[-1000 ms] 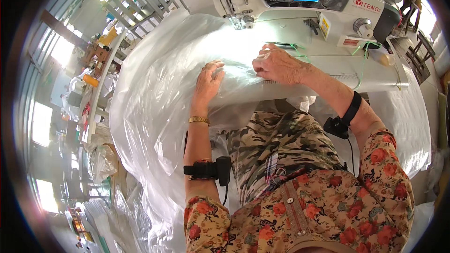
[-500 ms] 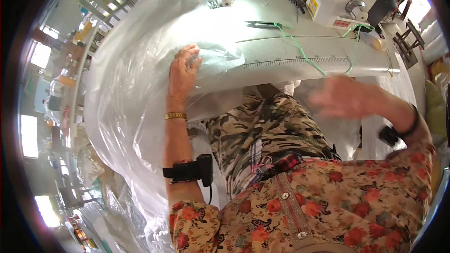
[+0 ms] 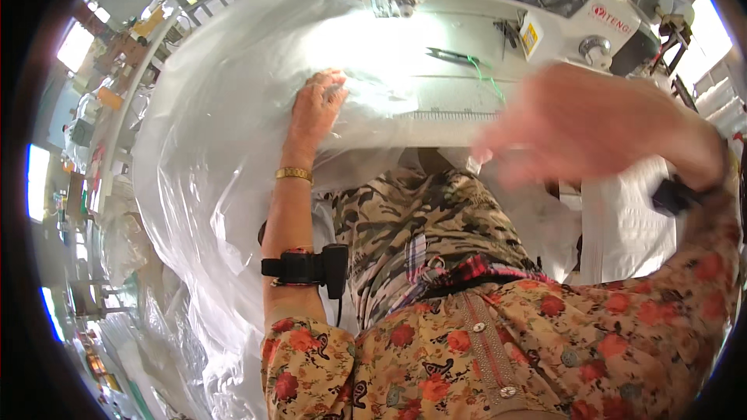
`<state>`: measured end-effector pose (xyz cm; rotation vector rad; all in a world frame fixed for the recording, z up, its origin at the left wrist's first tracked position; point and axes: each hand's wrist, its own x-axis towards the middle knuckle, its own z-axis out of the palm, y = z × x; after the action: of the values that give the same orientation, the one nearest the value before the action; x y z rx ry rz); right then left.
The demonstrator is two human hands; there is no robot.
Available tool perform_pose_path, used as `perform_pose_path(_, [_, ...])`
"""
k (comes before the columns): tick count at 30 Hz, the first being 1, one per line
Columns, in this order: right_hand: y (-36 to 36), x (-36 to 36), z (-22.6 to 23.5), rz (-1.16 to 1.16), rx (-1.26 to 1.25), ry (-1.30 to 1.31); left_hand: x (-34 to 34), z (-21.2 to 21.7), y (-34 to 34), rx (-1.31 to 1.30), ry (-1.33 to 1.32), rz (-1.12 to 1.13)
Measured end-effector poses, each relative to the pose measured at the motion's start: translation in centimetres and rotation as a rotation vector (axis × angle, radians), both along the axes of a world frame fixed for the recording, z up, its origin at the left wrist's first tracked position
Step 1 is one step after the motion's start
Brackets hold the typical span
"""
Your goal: Sewing and aligning large white plastic sheets using an industrial sewing machine in a manufacturing setting.
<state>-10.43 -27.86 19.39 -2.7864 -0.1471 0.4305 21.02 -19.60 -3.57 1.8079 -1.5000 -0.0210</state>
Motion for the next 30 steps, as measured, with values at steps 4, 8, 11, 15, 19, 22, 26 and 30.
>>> perform_pose_path(4, [-5.9, 7.1, -7.9, -0.216, -0.057, -0.272, -0.7, -0.8, -2.7, -0.046, 0.071, -0.062])
perform_pose_path(8, [-8.3, 11.6, -15.7, -0.282, 0.034, -0.605, -0.1, 0.0, -1.1, -0.027, 0.141, -0.033])
perform_pose_path(11, [-9.4, 12.3, -18.2, -0.267, -0.039, -0.689, 0.1, 0.1, -0.8, -0.016, 0.162, -0.02])
perform_pose_path(15, [-9.9, 12.1, -19.6, -0.301, -0.121, -0.664, 0.1, 0.6, -0.3, -0.01, 0.025, -0.043])
perform_pose_path(19, [-10.3, 11.5, -20.1, -0.343, -0.087, -0.622, 0.7, 1.5, 0.6, -0.013, -0.047, -0.091])
perform_pose_path(22, [-9.7, 11.4, -19.8, -0.289, -0.115, -0.605, 1.0, 1.3, 1.1, 0.032, -0.114, -0.072])
perform_pose_path(26, [-9.0, 11.4, -19.3, -0.31, -0.043, -0.575, 0.8, 2.3, 1.4, 0.035, 0.32, -0.096])
perform_pose_path(30, [-9.4, 11.4, -19.6, -0.167, -0.029, -0.755, -1.3, 4.6, 0.3, 0.024, 0.061, -0.222])
